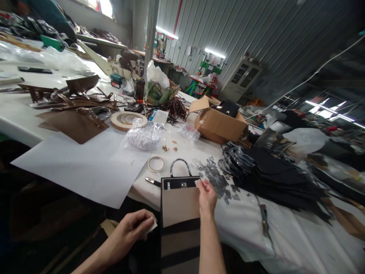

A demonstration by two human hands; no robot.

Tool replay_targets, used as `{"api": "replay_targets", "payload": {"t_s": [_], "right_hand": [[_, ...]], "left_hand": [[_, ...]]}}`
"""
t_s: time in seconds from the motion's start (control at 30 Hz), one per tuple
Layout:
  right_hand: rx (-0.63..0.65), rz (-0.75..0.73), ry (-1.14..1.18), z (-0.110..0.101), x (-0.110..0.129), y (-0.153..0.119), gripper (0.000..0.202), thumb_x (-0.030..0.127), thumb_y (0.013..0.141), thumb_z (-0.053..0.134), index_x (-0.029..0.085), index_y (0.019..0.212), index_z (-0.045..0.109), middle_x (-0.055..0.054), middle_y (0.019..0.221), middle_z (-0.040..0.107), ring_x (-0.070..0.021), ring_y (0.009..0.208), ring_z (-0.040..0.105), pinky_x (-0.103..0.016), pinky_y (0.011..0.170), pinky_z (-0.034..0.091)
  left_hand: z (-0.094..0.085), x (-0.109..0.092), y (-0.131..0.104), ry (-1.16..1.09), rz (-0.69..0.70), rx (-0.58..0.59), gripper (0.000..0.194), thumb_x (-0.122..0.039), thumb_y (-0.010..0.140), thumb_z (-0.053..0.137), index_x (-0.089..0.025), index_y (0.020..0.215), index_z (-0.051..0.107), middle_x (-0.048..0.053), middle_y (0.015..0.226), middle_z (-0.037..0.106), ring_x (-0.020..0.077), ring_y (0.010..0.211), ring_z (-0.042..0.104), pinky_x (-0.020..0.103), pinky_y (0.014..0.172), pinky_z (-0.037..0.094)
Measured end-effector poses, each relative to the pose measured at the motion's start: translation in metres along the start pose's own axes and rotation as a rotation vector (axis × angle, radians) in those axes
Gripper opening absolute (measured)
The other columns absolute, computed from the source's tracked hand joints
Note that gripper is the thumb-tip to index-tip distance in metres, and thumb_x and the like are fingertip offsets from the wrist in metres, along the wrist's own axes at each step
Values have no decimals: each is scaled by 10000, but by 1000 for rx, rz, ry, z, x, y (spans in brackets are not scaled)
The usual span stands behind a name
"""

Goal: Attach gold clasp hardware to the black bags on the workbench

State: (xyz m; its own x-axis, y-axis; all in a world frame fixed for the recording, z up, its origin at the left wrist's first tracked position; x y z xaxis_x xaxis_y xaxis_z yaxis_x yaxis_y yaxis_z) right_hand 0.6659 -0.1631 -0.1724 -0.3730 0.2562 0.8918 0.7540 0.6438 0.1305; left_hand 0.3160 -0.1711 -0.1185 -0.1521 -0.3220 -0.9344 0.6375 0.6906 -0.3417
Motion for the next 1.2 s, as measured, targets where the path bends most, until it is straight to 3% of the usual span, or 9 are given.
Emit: {"api": "replay_targets", "payload": {"t_s": [0.23, 0.37, 0.53, 0.7, 0.8, 0.9, 1.0, 1.1, 1.2], "right_hand": [[-40, 22, -126, 2, 0, 1, 487, 599, 807, 691, 134, 905, 800, -183, 1242, 707, -326, 1194, 620, -435, 1081, 449], [-49, 52, -155, 2, -2, 1, 507, 604, 793, 699, 143, 990, 771, -160, 1049, 762, -297, 967, 681, -404, 899, 519], [-68, 25, -227, 1, 6, 2, 422, 569, 806, 641, 183, 898, 786, -132, 947, 774, -290, 871, 674, -391, 814, 513], [-112, 53, -240, 0, 10, 0, 446, 501, 819, 565, 154, 985, 791, -177, 1017, 761, -331, 944, 655, -471, 902, 486], [-161, 19, -235, -8, 24, -6, 508, 487, 829, 571, 112, 1104, 775, -204, 1097, 734, -332, 976, 653, -489, 927, 502], [-222, -51, -171, -26, 60, -25, 553, 507, 844, 645, 111, 1221, 733, -203, 1188, 706, -314, 998, 667, -486, 952, 531], [119, -157, -32, -15, 115, -55, 436, 491, 912, 674, 179, 1213, 720, -141, 1143, 738, -279, 987, 702, -451, 940, 570], [589, -483, -43, 15, 178, -107, 338, 384, 950, 691, 252, 1261, 697, -101, 1259, 706, -262, 1110, 685, -423, 987, 572], [787, -698, -112, 33, 204, -143, 297, 274, 983, 652, 254, 1278, 686, -95, 1240, 707, -250, 1146, 679, -399, 1020, 568]], "left_hand": [[-4, -1, 6, -125, 13, -72, 446, -609, 958, 602, -170, 933, 677, 18, 820, 598, 147, 756, 539, 255, 714, 462], [-9, -3, 8, -148, 31, -86, 445, -604, 955, 611, -168, 917, 689, 32, 822, 639, 150, 750, 579, 257, 703, 479], [-20, -2, 15, -46, -22, -116, 513, -591, 942, 640, -169, 1222, 723, 20, 778, 633, 109, 603, 499, 242, 561, 421], [-18, -29, 22, 5, 102, -61, 713, -474, 1010, 572, -245, 1627, 299, 21, 900, 657, 140, 687, 600, 290, 647, 523], [-17, -45, 20, 115, 183, -51, 681, -366, 1041, 505, -226, 1643, 220, 16, 897, 659, 150, 726, 633, 325, 733, 549], [-14, -57, 16, 281, 224, -2, 669, -248, 1037, 456, -245, 1644, 176, 32, 992, 688, 157, 775, 655, 332, 781, 544], [-8, -66, 12, 483, 265, 52, 677, -197, 1023, 427, -216, 1641, 153, 25, 946, 696, 172, 786, 652, 330, 806, 521], [-2, -69, 10, 640, 332, 62, 666, -198, 1019, 414, -170, 1634, 159, 40, 922, 691, 199, 806, 649, 336, 814, 506], [5, -67, 8, 699, 415, 62, 698, -183, 1006, 412, -158, 1642, 126, 94, 1036, 705, 234, 879, 672, 355, 824, 512]]}}
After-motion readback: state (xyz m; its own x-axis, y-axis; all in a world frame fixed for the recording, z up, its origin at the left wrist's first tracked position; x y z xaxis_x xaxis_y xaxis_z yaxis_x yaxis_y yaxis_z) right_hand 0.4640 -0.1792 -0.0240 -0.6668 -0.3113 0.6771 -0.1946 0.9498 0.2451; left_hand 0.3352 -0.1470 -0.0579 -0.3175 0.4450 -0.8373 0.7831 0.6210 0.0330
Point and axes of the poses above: each hand's wrist, its own y-axis towards the middle knuckle, its own z-axis out of the palm, x = y × z, the point moved 8 cm from there along y, towards the middle knuckle
